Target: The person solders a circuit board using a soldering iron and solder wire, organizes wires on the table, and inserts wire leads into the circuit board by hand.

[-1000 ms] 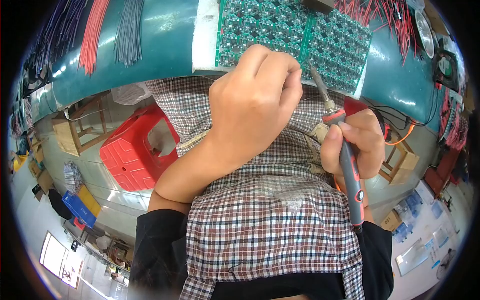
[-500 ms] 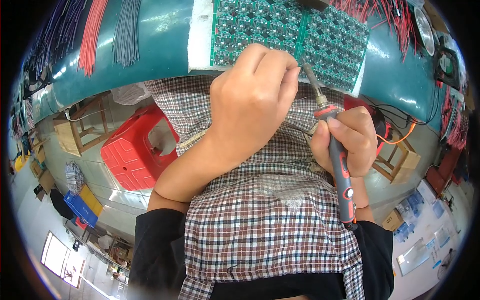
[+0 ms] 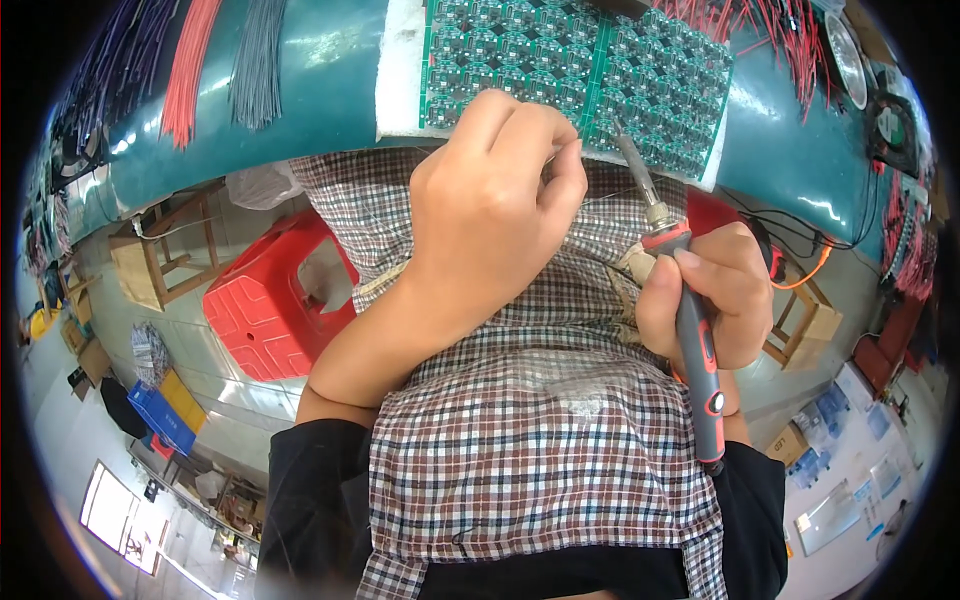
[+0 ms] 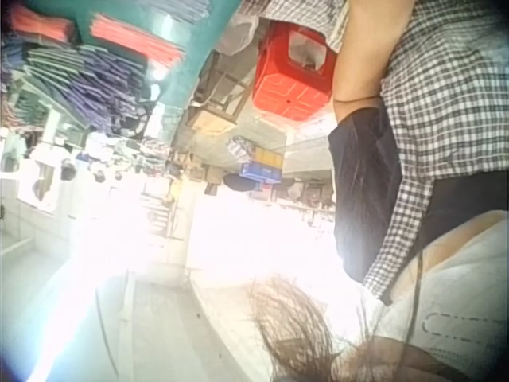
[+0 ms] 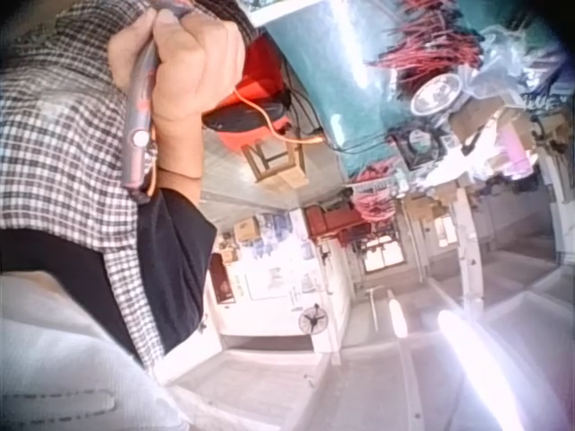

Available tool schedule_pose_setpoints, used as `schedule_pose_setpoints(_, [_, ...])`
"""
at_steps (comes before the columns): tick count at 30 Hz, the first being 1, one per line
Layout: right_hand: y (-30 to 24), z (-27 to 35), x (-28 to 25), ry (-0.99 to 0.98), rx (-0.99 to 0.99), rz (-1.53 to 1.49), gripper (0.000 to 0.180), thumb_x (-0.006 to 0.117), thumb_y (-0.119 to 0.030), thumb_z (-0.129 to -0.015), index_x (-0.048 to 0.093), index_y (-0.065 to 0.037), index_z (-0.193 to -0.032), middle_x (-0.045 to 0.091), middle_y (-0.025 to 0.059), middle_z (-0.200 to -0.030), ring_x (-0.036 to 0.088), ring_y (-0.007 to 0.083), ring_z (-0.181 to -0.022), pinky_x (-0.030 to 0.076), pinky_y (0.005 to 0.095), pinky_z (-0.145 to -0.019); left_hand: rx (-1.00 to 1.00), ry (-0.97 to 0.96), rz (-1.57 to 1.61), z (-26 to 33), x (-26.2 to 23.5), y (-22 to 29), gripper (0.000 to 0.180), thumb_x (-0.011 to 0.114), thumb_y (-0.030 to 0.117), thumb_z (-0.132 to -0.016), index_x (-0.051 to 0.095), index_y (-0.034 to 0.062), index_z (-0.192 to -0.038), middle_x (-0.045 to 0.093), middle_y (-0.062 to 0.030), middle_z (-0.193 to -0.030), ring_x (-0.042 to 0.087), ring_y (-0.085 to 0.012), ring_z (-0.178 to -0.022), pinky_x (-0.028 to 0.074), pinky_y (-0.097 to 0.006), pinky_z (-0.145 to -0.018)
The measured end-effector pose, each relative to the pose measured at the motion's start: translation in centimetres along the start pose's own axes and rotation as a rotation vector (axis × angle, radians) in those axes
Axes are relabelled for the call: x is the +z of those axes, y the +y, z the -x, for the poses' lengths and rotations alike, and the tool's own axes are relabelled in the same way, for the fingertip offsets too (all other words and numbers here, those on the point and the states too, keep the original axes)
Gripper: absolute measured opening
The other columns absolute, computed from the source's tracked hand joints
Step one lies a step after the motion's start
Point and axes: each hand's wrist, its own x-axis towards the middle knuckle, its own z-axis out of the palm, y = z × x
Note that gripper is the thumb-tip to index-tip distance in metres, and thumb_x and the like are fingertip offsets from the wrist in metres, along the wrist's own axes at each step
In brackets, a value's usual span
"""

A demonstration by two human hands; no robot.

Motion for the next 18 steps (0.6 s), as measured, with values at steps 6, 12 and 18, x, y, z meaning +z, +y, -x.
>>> schedule_pose_setpoints(6, [0.5, -0.2, 0.6, 0.004, -0.022, -0.006, 0.032, 0.075, -0.002, -0.071, 0.053, -0.009, -0.095, 0.054, 0.0047, -0.068, 0.051, 0.0188, -0.051, 0.039, 0.0302, -0.045, 0.0, 0.02, 0.008, -0.1, 0.4, -0.1, 0.012, 0.075, -0.001, -0.077, 0.067, 0.0046, -0.084, 0.059, -0.0021, -0.076, 0.056, -0.0083, -0.056, 0.045, -0.022, -0.049])
schedule_pose_setpoints(12, [0.6, -0.2, 0.3, -0.003, -0.025, -0.02, 0.032, 0.075, -0.002, -0.071, 0.053, -0.008, -0.094, 0.054, 0.005, -0.068, 0.051, 0.0187, -0.05, 0.039, 0.03, -0.044, 0.002, 0.012, -0.007, -0.2, 0.1, 0.3, 0.012, 0.075, 0.0, -0.078, 0.067, 0.0045, -0.085, 0.061, -0.0025, -0.075, 0.054, -0.0079, -0.053, 0.043, -0.022, -0.048])
schedule_pose_setpoints(18, [1.3, 0.8, -0.4, 0.05, -0.002, -0.029, 0.032, 0.074, -0.004, -0.073, 0.052, -0.009, -0.096, 0.055, 0.0051, -0.069, 0.051, 0.0185, -0.05, 0.04, 0.0301, -0.045, 0.001, 0.022, -0.004, -0.3, 0.2, 0.9, 0.012, 0.076, 0.001, -0.079, 0.068, 0.0055, -0.087, 0.063, -0.0018, -0.078, 0.052, -0.0078, -0.052, 0.042, -0.022, -0.047])
